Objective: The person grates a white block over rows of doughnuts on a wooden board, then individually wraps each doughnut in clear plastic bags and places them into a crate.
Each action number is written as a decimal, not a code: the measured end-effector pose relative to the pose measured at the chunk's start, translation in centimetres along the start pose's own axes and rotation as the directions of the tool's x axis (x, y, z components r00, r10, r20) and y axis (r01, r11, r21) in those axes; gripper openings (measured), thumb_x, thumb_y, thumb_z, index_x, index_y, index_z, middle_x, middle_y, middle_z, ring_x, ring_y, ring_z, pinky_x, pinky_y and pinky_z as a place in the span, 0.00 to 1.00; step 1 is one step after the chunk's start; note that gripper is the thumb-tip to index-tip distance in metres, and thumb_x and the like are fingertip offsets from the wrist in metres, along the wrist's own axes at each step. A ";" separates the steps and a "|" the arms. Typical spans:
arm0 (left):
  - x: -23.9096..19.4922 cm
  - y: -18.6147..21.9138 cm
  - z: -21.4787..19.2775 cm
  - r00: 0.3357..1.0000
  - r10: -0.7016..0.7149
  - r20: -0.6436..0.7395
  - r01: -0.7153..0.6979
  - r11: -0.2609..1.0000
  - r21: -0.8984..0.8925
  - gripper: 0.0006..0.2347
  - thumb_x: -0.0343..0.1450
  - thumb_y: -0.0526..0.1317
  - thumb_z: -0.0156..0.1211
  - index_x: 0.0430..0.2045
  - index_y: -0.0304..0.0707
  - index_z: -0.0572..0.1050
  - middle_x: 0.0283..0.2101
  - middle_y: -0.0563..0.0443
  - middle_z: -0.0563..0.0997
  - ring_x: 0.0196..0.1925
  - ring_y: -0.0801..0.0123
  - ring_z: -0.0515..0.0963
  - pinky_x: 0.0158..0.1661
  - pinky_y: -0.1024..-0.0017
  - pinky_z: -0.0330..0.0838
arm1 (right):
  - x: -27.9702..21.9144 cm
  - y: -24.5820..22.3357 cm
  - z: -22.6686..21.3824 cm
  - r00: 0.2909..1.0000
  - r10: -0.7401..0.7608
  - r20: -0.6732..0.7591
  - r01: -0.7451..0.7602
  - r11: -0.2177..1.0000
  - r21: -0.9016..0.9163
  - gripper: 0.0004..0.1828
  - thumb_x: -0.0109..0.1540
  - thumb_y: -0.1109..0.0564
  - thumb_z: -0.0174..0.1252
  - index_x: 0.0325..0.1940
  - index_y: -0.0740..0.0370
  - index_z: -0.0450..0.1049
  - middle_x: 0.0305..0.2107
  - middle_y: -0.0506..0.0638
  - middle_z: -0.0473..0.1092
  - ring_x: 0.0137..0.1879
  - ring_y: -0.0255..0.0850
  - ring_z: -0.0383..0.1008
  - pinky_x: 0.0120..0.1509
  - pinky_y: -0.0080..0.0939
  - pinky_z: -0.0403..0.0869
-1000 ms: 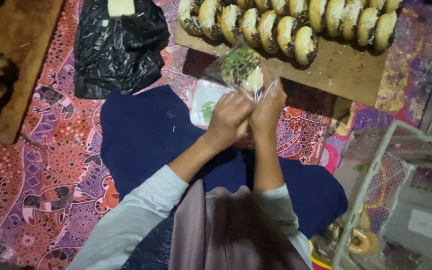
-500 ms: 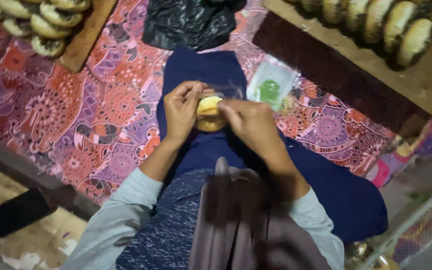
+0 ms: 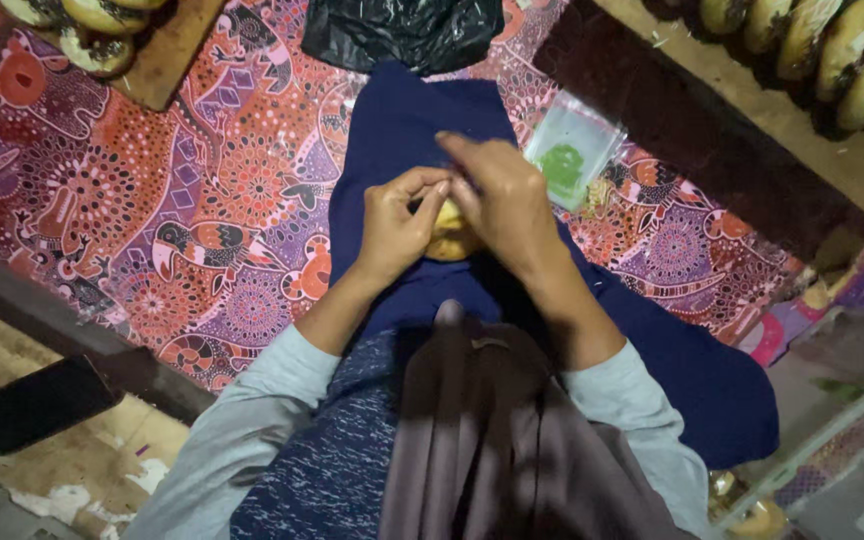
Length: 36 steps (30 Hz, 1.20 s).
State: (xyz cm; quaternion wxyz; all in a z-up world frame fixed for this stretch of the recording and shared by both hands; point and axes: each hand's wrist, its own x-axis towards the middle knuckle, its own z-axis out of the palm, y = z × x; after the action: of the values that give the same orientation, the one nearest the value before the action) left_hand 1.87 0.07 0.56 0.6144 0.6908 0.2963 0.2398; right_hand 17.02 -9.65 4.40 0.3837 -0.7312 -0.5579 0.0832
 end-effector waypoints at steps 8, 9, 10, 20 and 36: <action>0.4 3.6 0.5 0.971 -0.002 -0.241 -0.032 0.990 -0.135 0.09 0.78 0.34 0.57 0.44 0.25 0.80 0.43 0.46 0.86 0.46 0.72 0.85 0.49 0.74 0.80 | -1.6 -0.8 -4.4 0.926 0.372 -0.069 -0.361 0.923 0.136 0.14 0.61 0.67 0.63 0.51 0.63 0.81 0.42 0.56 0.80 0.48 0.46 0.83 0.54 0.42 0.79; -0.3 3.6 0.9 0.973 -0.015 -0.230 -0.013 0.993 -0.117 0.09 0.78 0.34 0.57 0.45 0.25 0.80 0.43 0.45 0.86 0.45 0.72 0.85 0.48 0.74 0.80 | -2.9 -1.8 -3.7 0.961 0.243 -0.134 -0.228 0.966 0.122 0.13 0.63 0.66 0.65 0.52 0.64 0.80 0.45 0.57 0.79 0.50 0.47 0.82 0.55 0.43 0.79; -0.2 3.6 1.2 0.976 -0.004 -0.217 -0.018 0.995 -0.098 0.09 0.78 0.34 0.57 0.45 0.25 0.80 0.43 0.45 0.86 0.45 0.72 0.84 0.47 0.74 0.80 | -3.3 -2.1 -3.1 0.977 0.135 -0.167 -0.127 0.990 0.058 0.13 0.63 0.65 0.67 0.53 0.63 0.79 0.45 0.56 0.79 0.50 0.47 0.82 0.55 0.43 0.79; -0.5 5.6 1.4 0.979 0.193 -0.063 -0.179 0.966 0.184 0.07 0.77 0.32 0.56 0.43 0.28 0.81 0.42 0.41 0.87 0.44 0.67 0.89 0.45 0.73 0.81 | 1.3 1.3 -3.5 0.913 0.381 -0.145 -0.374 0.925 0.073 0.25 0.61 0.67 0.64 0.64 0.64 0.76 0.41 0.57 0.78 0.46 0.47 0.81 0.51 0.44 0.79; 3.5 -1.2 -1.1 0.950 -0.258 0.176 0.310 0.853 -0.420 0.21 0.80 0.51 0.41 0.54 0.34 0.77 0.54 0.50 0.82 0.58 0.70 0.79 0.60 0.72 0.69 | -5.7 4.1 4.2 0.887 0.440 0.140 -0.363 0.477 0.800 0.24 0.77 0.51 0.41 0.71 0.68 0.67 0.61 0.50 0.71 0.68 0.37 0.70 0.74 0.35 0.66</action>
State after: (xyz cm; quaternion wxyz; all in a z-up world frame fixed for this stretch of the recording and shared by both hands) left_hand 3.40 3.39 -0.58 0.7997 0.4939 0.2974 0.1676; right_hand 15.77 -13.01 -2.92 0.6661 -0.5871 -0.2538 0.3838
